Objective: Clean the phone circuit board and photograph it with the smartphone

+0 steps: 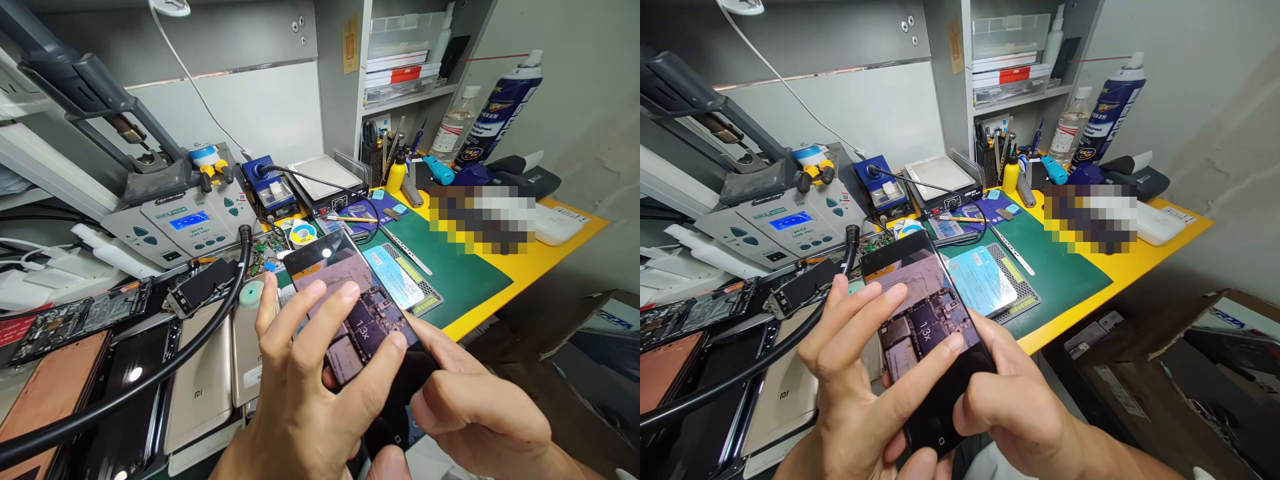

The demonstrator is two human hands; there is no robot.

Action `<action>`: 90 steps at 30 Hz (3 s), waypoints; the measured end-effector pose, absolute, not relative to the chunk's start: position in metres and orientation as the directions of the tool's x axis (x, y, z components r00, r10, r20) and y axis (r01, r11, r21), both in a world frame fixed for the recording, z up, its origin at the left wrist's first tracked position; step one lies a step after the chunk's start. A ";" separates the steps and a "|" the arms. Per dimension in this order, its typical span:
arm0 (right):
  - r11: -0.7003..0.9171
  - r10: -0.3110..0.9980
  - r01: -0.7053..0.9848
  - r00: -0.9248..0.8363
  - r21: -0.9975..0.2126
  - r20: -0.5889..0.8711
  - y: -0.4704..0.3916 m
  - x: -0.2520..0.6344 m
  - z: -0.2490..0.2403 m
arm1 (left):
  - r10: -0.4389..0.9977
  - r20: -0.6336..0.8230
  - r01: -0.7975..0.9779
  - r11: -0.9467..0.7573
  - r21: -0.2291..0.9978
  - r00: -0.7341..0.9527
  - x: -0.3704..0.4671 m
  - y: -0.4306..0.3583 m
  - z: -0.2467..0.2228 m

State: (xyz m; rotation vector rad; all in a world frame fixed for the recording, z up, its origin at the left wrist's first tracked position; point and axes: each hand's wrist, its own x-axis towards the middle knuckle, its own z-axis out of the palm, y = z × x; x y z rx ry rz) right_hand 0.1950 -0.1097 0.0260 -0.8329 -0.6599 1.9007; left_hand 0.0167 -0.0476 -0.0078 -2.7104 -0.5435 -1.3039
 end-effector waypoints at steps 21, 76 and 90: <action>-0.335 0.941 -0.632 -0.262 -0.699 -0.214 -0.111 0.191 0.012 | 0.273 0.785 0.350 -0.934 0.077 0.556 0.022 -0.044 -0.017; -0.421 0.907 -0.605 -0.300 -0.675 -0.296 -0.120 0.192 0.031 | 0.189 0.837 0.384 -0.923 -0.028 0.514 0.012 -0.054 0.000; -0.391 0.921 -0.619 -0.265 -0.681 -0.287 -0.120 0.192 0.031 | 0.205 0.782 0.349 -0.937 -0.017 0.588 0.013 -0.051 -0.005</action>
